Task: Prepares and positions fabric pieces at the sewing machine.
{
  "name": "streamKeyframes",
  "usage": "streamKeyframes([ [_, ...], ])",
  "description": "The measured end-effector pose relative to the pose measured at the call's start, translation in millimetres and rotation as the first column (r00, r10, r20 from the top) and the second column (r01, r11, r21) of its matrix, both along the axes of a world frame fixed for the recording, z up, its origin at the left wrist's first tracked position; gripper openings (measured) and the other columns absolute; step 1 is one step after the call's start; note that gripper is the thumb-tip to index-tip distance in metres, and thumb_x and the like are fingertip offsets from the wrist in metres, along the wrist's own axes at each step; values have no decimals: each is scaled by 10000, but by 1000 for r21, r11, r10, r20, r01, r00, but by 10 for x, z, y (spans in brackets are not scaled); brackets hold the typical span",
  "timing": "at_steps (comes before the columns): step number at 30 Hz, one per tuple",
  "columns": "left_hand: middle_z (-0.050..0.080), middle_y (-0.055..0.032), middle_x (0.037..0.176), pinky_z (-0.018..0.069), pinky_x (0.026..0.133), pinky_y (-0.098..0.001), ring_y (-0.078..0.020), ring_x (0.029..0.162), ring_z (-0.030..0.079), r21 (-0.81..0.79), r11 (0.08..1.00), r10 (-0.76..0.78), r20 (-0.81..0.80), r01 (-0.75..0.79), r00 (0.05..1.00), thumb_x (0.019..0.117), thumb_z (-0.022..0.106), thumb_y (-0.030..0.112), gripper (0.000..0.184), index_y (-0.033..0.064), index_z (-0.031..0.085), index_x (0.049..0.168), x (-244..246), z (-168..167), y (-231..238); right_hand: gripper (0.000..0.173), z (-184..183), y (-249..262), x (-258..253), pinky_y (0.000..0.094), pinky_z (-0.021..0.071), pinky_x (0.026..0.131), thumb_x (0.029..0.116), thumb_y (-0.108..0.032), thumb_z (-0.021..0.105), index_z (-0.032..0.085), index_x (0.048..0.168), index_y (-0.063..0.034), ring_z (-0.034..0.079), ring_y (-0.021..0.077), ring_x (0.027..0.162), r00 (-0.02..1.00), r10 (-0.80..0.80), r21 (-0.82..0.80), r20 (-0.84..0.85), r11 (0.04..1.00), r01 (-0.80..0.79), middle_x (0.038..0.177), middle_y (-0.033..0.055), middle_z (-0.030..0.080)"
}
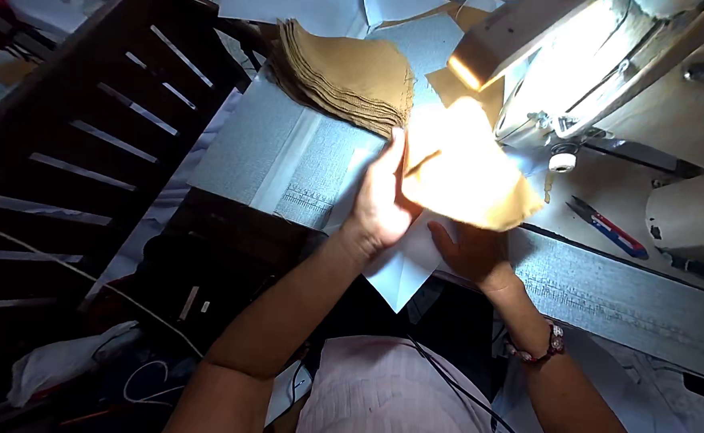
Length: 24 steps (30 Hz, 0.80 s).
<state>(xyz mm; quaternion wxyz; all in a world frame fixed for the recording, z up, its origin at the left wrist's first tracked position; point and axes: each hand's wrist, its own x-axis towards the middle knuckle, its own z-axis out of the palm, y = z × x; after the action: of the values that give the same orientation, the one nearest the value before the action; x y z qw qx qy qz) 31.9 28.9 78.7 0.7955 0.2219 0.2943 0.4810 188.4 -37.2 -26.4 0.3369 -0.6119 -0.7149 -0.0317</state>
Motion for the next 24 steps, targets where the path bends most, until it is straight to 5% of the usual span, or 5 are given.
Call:
streamKeyframes([
  [8,678,-98,1214,564,901,-388,-175,1039,690,189,939,-84,-684,287,725,1085,19,501,673,131,344,1542,-557,-387,233,821,75,-48,44,654,172,1204,741,-513,797,627,1308,56,496,441,1374,995,23,-125,-95,992,-35,1370,242,621],
  [11,708,-56,1217,489,994,-386,-120,1102,651,304,790,84,-914,533,398,1103,109,492,707,89,645,1328,-613,-377,412,835,72,-49,39,650,180,1205,718,-535,810,634,1295,42,503,431,1369,996,16,-123,-88,992,-27,1363,234,626],
  [14,711,-132,932,498,804,-470,-234,898,663,391,647,306,-919,654,246,1059,504,300,389,25,757,948,-640,-383,393,818,78,-46,45,658,186,1196,707,-500,826,638,1278,54,517,430,1351,996,18,-114,-92,993,-28,1343,246,630],
  [20,698,-184,1093,540,909,-439,-280,1007,676,511,679,488,-851,527,195,899,715,33,267,0,743,1162,-836,-549,69,216,72,-12,75,643,319,1125,892,-151,611,742,840,12,657,405,1075,995,-28,50,-91,998,32,985,211,710],
  [24,679,-183,1144,531,900,-408,-267,1020,660,550,695,529,-828,463,189,914,720,46,323,6,716,1235,-881,-575,-72,240,97,-41,86,603,287,1161,929,-79,554,733,1050,25,694,310,1077,973,-77,65,-219,993,94,1030,153,749],
])
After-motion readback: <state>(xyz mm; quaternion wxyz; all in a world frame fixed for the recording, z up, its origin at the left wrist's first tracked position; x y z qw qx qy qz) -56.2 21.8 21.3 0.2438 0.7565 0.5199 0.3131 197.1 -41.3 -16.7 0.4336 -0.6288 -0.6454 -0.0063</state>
